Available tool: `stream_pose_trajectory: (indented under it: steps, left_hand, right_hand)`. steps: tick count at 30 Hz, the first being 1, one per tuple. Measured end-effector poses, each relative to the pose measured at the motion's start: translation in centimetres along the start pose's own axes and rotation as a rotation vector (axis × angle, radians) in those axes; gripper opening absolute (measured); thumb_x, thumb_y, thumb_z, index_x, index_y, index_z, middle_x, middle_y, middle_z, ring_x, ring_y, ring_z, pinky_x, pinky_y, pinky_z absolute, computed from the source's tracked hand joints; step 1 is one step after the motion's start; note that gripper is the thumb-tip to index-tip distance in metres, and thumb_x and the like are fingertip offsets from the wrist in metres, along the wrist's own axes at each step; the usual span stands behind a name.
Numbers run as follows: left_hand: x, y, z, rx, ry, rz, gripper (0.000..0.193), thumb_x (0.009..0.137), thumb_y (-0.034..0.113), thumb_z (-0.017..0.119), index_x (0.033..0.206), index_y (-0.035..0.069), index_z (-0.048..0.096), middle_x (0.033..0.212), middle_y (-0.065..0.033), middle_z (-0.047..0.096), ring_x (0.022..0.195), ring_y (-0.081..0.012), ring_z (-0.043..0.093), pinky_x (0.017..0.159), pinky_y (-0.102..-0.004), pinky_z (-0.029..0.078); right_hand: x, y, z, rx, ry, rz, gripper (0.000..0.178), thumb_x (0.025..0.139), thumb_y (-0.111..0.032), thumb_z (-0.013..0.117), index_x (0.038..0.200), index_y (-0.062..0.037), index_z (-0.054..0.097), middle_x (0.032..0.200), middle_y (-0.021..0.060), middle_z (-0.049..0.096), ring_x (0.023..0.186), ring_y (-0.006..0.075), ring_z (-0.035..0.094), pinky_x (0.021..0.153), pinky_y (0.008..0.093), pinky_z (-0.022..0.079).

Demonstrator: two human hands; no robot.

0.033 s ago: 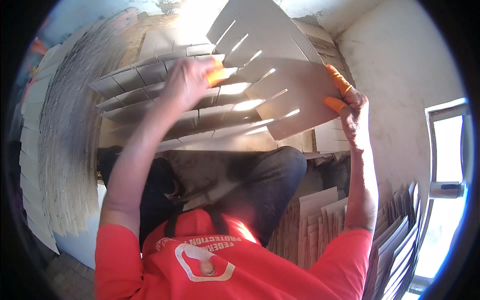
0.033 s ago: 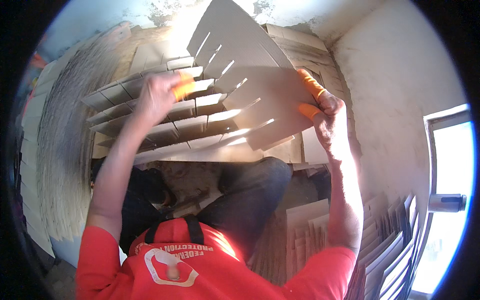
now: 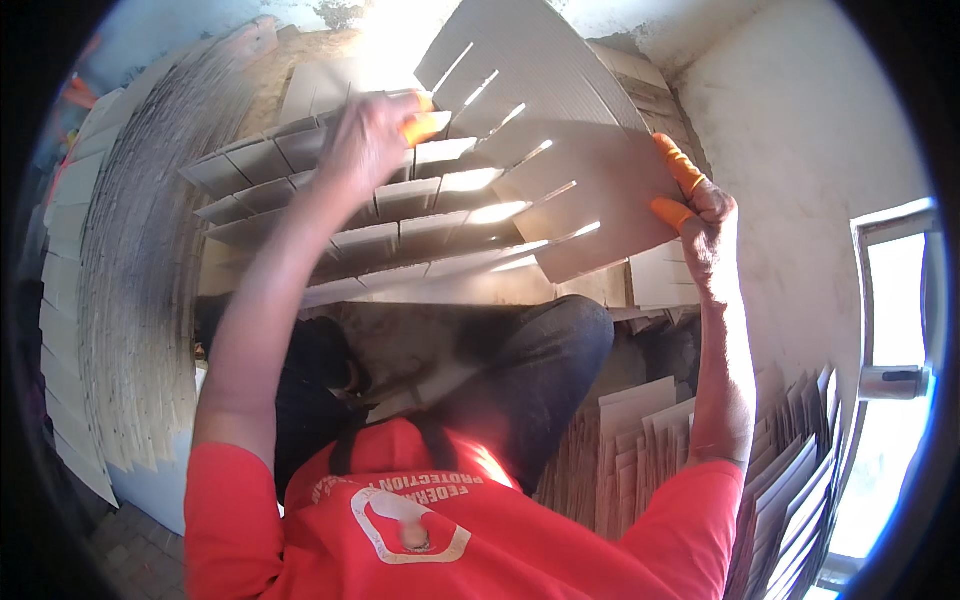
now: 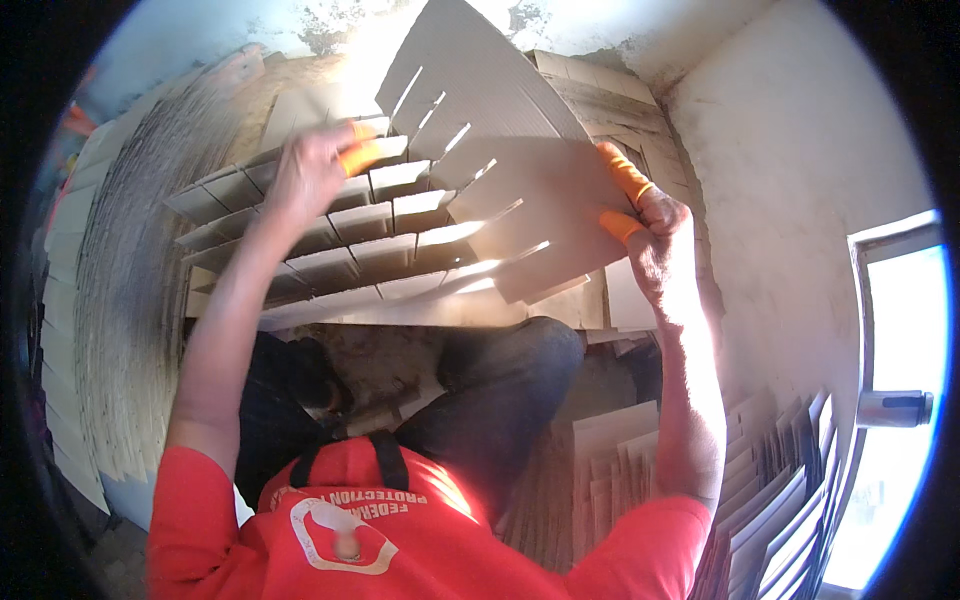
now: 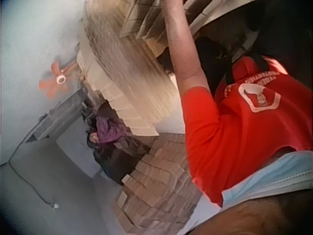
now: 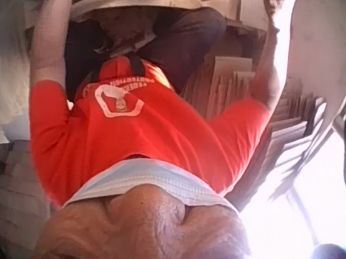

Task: The person assembles pre-cut cardboard pieces by folding along scored lines and interlocking tabs to form box-like structures. They handle each piece individually, aligning edges and snapping parts together, then place the assembled units into a growing stack.

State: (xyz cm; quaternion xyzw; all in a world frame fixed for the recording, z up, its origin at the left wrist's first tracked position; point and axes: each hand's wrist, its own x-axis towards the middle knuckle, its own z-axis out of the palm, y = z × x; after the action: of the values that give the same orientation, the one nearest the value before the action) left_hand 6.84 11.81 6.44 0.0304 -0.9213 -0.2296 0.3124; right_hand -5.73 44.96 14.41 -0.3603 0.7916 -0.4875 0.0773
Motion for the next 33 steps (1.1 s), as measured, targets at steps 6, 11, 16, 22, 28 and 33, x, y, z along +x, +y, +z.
stream_pose_trajectory:
  steps: [6,11,16,22,28,33]
  left_hand:
    - [5.3,-10.0,1.6,0.246,-0.121,-0.083,0.029,0.081,0.016,0.074,0.107,0.005,0.067,0.083,-0.0207,0.068,0.084,-0.0380,0.067,0.073,-0.0462,0.051]
    - [6.4,-11.9,3.4,0.211,-0.390,-0.164,0.003,0.071,-0.004,0.061,0.069,-0.002,0.061,0.075,-0.0240,0.062,0.077,-0.0397,0.063,0.068,-0.0440,0.049]
    - [5.6,-11.7,4.1,0.120,-0.278,-0.189,0.004,0.070,-0.005,0.060,0.071,-0.002,0.063,0.074,-0.0260,0.060,0.074,-0.0420,0.061,0.068,-0.0451,0.049]
    - [5.4,-11.8,5.2,0.069,-0.179,-0.143,0.001,0.072,-0.003,0.063,0.072,-0.002,0.064,0.076,-0.0266,0.061,0.076,-0.0423,0.062,0.070,-0.0461,0.049]
    - [4.9,-12.6,4.3,0.134,-0.177,-0.182,0.001,0.071,-0.002,0.063,0.072,-0.003,0.062,0.077,-0.0265,0.062,0.078,-0.0432,0.062,0.071,-0.0465,0.049]
    - [5.2,-12.2,5.4,0.149,-0.230,-0.197,0.007,0.072,0.001,0.065,0.071,-0.003,0.059,0.076,-0.0256,0.061,0.079,-0.0417,0.063,0.072,-0.0461,0.049]
  right_hand:
    - [0.2,-0.4,-0.3,-0.156,-0.074,0.103,0.070,0.073,0.010,0.054,0.140,-0.0078,0.055,0.084,-0.0039,0.061,0.076,0.0046,0.052,0.073,0.0190,0.044]
    - [0.9,-0.2,0.6,-0.019,-0.102,0.074,0.066,0.078,0.008,0.055,0.142,-0.0064,0.051,0.076,-0.0031,0.058,0.069,0.0037,0.048,0.064,0.0202,0.043]
    - [1.4,2.2,1.9,-0.202,-0.258,-0.033,0.052,0.081,0.005,0.057,0.132,0.0027,0.057,0.066,0.0003,0.053,0.063,0.0050,0.049,0.057,0.0228,0.043]
    - [0.9,5.5,2.9,-0.144,-0.330,0.036,0.019,0.083,-0.009,0.065,0.081,0.0076,0.057,0.062,0.0091,0.045,0.049,0.0116,0.045,0.049,0.0271,0.040]
    - [2.2,1.6,4.0,-0.365,-0.596,0.034,0.057,0.080,-0.003,0.063,0.135,-0.0058,0.047,0.060,0.0013,0.047,0.049,0.0091,0.045,0.049,0.0245,0.041]
    - [-0.3,3.9,8.5,0.261,-0.391,0.462,0.075,0.087,-0.010,0.067,0.154,-0.0134,0.032,0.078,0.0122,0.064,0.072,0.0207,0.066,0.067,0.0324,0.052]
